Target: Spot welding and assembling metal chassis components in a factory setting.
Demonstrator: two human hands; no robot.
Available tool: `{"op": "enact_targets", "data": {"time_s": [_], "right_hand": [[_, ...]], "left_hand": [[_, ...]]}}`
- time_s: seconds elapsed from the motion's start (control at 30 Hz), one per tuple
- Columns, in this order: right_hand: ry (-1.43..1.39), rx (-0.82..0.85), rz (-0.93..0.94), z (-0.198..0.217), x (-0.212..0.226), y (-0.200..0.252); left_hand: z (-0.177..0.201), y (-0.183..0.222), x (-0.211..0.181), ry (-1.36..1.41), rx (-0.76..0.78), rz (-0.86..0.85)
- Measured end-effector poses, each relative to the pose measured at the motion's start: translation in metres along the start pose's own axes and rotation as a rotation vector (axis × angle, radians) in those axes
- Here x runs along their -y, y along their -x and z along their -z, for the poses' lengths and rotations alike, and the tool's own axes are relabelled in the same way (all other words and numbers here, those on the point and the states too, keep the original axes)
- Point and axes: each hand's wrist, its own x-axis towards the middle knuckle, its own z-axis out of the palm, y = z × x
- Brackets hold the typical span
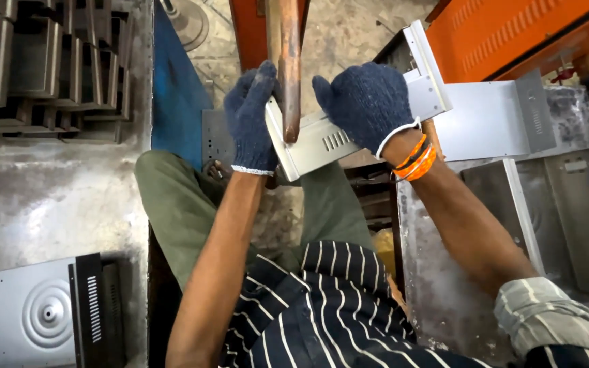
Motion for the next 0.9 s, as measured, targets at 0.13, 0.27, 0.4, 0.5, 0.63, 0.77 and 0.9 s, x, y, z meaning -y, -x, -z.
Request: {"op": "enact_targets", "data": {"time_s": [0.13,0.27,0.4,0.5,0.63,0.77,0.9], "right_hand": [[0.008,-0.002,0.021,-0.001,-0.002,-0.001],[-0.004,0.049,-0.004,0.002,0.004,0.006],[-0.006,0.037,0.022,0.002,-0.003,-0.006],[-0.015,-0.002,0.049,-0.001,-0.001,-0.020],[-0.023,-0.045,0.047,-0.007,-0.007,-0.043],[-0.066,-0.001,0.034,-0.023,-0.012,-0.044],[-0.045,0.008,0.045,-0.016,-0.010,-0.046]], "left_hand": [[-0.008,0.004,-0.013,0.014,-0.057,0.096],[-0.009,0.010,-0.017,-0.003,-0.078,0.201],[-0.010,-0.004,-0.017,0.048,-0.081,0.199],[-0.011,-0.023,-0.020,0.086,0.028,0.110],[-0.004,-0.051,-0.016,0.089,0.017,0.100],[0.000,-0.046,-0.015,-0.012,-0.029,0.028],[-0.004,-0.043,-0.016,0.020,-0.092,0.097]]}}
